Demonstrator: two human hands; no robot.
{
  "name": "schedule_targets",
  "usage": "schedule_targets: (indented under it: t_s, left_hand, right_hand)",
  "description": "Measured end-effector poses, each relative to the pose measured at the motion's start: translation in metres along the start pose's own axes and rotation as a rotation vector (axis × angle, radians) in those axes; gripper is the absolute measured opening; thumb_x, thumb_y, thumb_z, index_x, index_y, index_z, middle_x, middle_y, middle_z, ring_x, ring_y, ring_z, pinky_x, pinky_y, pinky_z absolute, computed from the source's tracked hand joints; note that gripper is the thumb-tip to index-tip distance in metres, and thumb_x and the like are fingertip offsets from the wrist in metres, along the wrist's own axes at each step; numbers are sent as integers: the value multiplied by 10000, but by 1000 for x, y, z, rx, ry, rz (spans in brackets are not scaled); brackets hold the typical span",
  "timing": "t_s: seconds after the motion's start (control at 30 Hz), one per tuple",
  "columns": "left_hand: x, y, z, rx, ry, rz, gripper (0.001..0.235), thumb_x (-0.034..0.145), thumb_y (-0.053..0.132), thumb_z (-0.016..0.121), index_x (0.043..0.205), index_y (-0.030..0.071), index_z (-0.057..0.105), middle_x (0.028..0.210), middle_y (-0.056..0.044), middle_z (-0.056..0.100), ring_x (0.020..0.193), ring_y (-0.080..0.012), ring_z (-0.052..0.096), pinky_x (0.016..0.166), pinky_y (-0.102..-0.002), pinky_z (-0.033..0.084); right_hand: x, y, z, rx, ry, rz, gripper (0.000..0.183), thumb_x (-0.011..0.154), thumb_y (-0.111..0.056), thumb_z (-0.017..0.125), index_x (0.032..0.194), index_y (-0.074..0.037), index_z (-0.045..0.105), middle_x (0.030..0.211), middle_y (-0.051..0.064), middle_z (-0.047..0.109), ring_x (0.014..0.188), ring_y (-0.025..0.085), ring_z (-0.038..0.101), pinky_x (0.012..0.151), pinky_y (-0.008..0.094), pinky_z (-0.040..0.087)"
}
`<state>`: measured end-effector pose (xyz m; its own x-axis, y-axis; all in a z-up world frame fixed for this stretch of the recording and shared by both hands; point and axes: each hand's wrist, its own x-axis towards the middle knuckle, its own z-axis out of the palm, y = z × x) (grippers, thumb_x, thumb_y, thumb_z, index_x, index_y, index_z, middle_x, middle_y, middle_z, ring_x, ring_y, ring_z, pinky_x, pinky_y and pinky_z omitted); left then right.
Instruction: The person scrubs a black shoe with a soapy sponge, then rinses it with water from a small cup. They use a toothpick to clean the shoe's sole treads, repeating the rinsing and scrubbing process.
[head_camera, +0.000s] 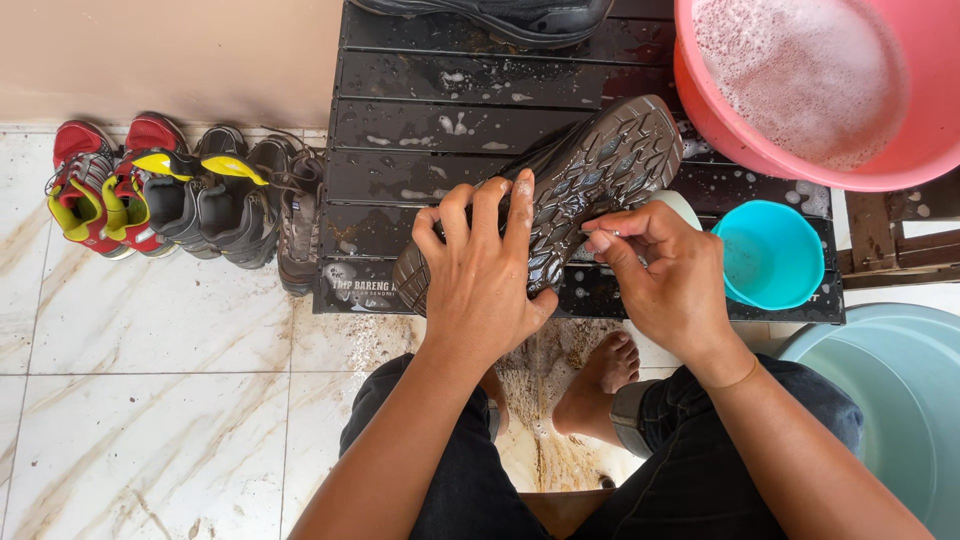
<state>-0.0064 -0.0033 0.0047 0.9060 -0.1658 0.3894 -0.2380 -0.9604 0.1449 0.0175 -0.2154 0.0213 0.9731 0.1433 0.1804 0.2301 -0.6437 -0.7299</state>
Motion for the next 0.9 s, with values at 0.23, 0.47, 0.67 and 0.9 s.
schedule_targets:
  t_s: [0.23,0.47,0.67,0.9]
  left_hand:
    - [0,1,-2,13,12,-4,1302,535,574,986,1655,96,527,1492,-116,551,1354,-372,500,1076,-602,401]
    - [1,2,-1,14,2,-3,1297,543,585,981,1656,96,529,1490,-114,544,1352,-374,500,1078,-616,403]
    - [2,2,-2,18,-2,-5,1302,562,603,976,1671,96,518,1490,-110,542,1350,-372,497,1093,-619,399]
    - [0,3,-1,11,-11,-22,1323,551,613,977,1676,100,508,1492,-106,540,1349,-369,496,1098,-619,399]
  right_hand:
    - [1,0,3,358,10,30,35,1107,-52,762,1107,-24,741,1056,91,795,934,128,769,887,249,649]
    - [-2,5,3,-21,47,-68,33,1099,-172,796,1121,-148,796,1200,-26,850,819,109,638,669,290,474]
    - [4,12,5,352,21,32,61,1110,-82,767,1104,-44,719,1064,87,827,906,117,780,865,252,647]
    - [2,9,2,222,55,-58,52,1128,-109,772,1108,-65,755,1009,51,801,944,123,763,880,275,632]
